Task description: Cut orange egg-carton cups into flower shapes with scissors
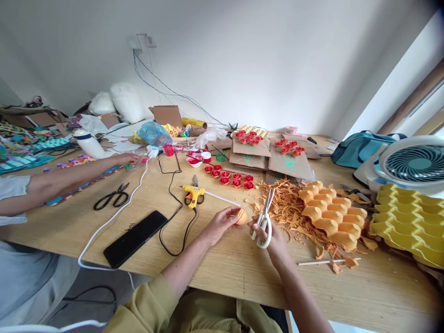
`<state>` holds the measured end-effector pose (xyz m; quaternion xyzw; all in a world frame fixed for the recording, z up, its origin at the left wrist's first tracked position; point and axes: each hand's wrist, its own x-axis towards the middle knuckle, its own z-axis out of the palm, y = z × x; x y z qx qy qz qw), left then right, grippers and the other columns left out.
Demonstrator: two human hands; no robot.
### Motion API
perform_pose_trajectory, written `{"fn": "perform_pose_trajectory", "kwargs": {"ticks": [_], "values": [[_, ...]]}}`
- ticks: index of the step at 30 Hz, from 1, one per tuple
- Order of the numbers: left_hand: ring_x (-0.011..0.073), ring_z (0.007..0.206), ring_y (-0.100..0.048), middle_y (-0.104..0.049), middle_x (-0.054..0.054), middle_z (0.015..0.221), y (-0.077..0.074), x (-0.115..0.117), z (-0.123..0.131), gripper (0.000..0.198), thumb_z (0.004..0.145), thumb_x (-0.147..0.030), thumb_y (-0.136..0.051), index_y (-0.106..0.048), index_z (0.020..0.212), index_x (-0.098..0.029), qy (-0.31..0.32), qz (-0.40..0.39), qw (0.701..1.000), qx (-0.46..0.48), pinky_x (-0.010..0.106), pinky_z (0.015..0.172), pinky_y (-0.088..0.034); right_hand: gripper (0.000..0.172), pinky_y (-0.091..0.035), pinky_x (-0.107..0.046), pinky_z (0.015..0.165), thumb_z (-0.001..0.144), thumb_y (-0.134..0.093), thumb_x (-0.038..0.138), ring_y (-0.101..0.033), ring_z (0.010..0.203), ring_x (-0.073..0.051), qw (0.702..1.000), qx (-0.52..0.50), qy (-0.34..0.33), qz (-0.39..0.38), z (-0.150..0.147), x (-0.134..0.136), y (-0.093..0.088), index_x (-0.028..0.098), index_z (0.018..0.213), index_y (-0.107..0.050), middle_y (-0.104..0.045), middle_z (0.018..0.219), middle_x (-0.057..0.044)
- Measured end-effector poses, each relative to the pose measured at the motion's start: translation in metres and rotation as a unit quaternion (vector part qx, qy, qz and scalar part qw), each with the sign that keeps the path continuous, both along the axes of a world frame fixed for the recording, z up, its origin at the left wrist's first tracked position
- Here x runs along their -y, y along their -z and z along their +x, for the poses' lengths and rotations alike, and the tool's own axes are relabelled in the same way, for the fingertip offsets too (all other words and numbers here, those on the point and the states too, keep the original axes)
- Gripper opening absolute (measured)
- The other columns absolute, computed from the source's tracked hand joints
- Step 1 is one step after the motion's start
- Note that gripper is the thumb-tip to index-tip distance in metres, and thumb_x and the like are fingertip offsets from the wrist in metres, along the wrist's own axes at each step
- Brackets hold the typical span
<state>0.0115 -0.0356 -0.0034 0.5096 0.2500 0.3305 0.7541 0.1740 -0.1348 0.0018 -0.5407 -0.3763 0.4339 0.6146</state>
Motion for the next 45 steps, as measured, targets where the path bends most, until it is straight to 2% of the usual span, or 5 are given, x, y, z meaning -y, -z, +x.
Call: {"fn": "perform_pose_trajectory", "kwargs": {"ticks": [8, 14, 22, 37, 45], "values": [[0.02, 0.097, -0.061, -0.067, 0.008, 0.105, 0.007, 0.006, 0.009, 0.055, 0.068, -0.045, -0.084, -0.062, 0.107, -0.014, 0.024, 0.071, 0.997, -0.013, 0.032, 0.088, -0.046, 0.057, -0.044, -0.028, 0.061, 0.054, -0.089, 0.049, -0.054, 0.064, -0.015, 1.0, 0.028, -0.001, -0.003, -0.002, -0.007, 0.012, 0.02, 0.096, -0.064, -0.062, 0.075, 0.001], [0.0226, 0.104, -0.061, -0.066, 0.013, 0.119, 0.002, 0.005, 0.003, 0.056, 0.084, -0.054, -0.066, -0.06, 0.124, -0.015, 0.051, 0.133, 0.989, -0.038, 0.033, 0.088, -0.047, 0.045, -0.045, -0.029, 0.061, 0.068, -0.08, 0.055, -0.055, 0.062, -0.016, 0.999, 0.016, -0.022, -0.018, -0.001, -0.004, 0.005, 0.019, 0.09, -0.063, -0.064, 0.07, -0.001], [0.0239, 0.112, -0.061, -0.065, 0.011, 0.121, 0.004, 0.005, 0.004, 0.047, 0.082, -0.04, -0.073, -0.063, 0.122, -0.017, 0.035, 0.194, 0.98, -0.032, 0.034, 0.095, -0.047, 0.042, -0.045, -0.03, 0.063, 0.076, -0.073, 0.057, -0.058, 0.065, -0.018, 0.998, -0.001, -0.061, -0.019, 0.002, -0.003, 0.007, 0.018, 0.087, -0.062, -0.069, 0.076, -0.006], [0.0264, 0.115, -0.059, -0.065, 0.012, 0.12, -0.008, 0.011, 0.0, 0.057, 0.074, -0.046, -0.079, -0.064, 0.119, -0.016, 0.054, 0.099, 0.994, 0.009, 0.036, 0.099, -0.045, 0.041, -0.047, -0.032, 0.069, 0.075, -0.075, 0.056, -0.058, 0.067, -0.017, 0.997, -0.018, -0.07, 0.003, 0.004, -0.004, 0.016, 0.02, 0.089, -0.063, -0.066, 0.076, -0.003], [0.0252, 0.112, -0.059, -0.066, 0.011, 0.118, -0.002, 0.01, 0.002, 0.053, 0.075, -0.044, -0.078, -0.064, 0.118, -0.017, 0.034, 0.143, 0.989, -0.022, 0.035, 0.094, -0.047, 0.041, -0.048, -0.032, 0.065, 0.075, -0.074, 0.057, -0.06, 0.068, -0.018, 0.997, -0.02, -0.08, -0.005, 0.002, -0.004, 0.012, 0.02, 0.089, -0.063, -0.068, 0.078, -0.005]]}}
